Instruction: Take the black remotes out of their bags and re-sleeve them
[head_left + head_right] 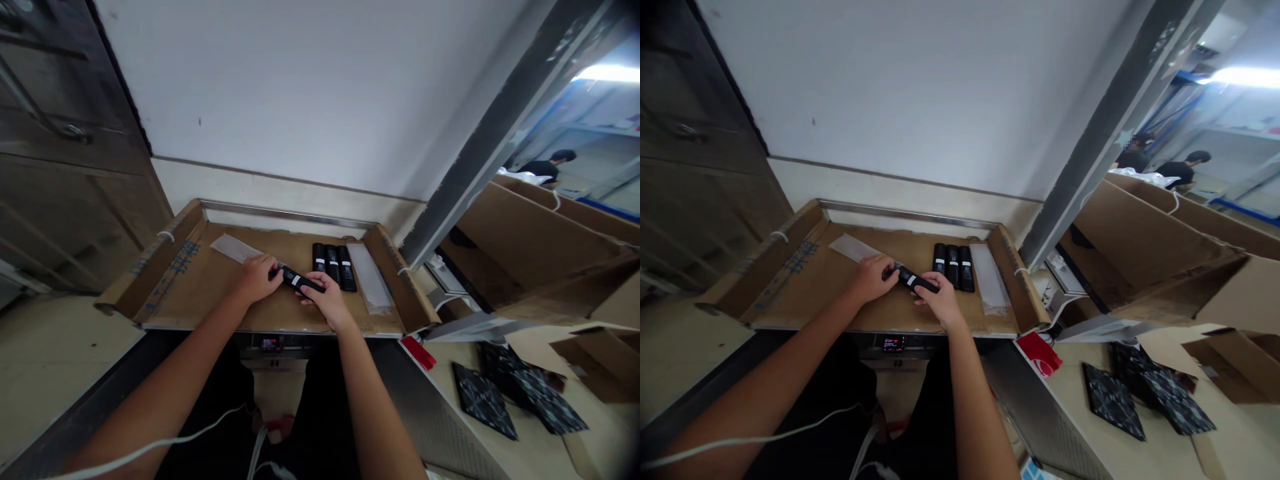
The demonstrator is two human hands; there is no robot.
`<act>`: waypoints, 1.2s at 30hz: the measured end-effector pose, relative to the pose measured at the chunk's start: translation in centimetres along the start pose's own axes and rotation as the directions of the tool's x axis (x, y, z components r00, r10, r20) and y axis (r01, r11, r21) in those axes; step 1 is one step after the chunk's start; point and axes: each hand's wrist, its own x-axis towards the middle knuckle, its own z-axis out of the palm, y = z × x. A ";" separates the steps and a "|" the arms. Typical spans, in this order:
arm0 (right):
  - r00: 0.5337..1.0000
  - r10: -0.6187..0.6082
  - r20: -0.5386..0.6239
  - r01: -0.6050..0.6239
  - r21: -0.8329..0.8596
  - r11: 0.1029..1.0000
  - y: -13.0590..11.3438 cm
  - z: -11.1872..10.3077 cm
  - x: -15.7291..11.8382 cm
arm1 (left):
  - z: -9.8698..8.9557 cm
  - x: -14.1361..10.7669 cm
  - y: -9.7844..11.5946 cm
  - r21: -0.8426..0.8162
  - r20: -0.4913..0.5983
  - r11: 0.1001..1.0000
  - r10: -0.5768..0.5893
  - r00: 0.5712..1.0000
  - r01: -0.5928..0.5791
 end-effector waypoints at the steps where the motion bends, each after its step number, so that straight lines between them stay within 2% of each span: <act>1: 1.000 -0.001 0.007 0.001 -0.004 1.000 0.0 0.0 0.0 | 0.2 0.0 -0.1 0.010 0.010 1.000 0.002 1.000 -0.002; 13: 0.999 0.017 0.051 -0.020 0.053 0.998 -0.6 -0.1 -0.4 | 0.6 -0.4 0.1 0.088 0.058 0.995 -0.041 0.997 0.036; 21: 0.997 -0.003 0.083 -0.003 0.065 0.998 -0.3 -0.1 -0.4 | 1.6 -0.4 -0.3 0.082 0.042 0.994 -0.077 0.996 0.073; 29: 0.997 0.007 0.078 -0.011 0.051 0.999 -0.2 0.0 -0.2 | 1.4 -0.3 0.7 0.035 0.012 0.999 0.021 1.000 -0.022; 36: 0.997 -0.041 0.068 0.042 -0.015 0.999 -0.2 0.2 -0.2 | 1.3 -0.1 0.8 -0.011 -0.041 1.000 -0.003 0.999 0.002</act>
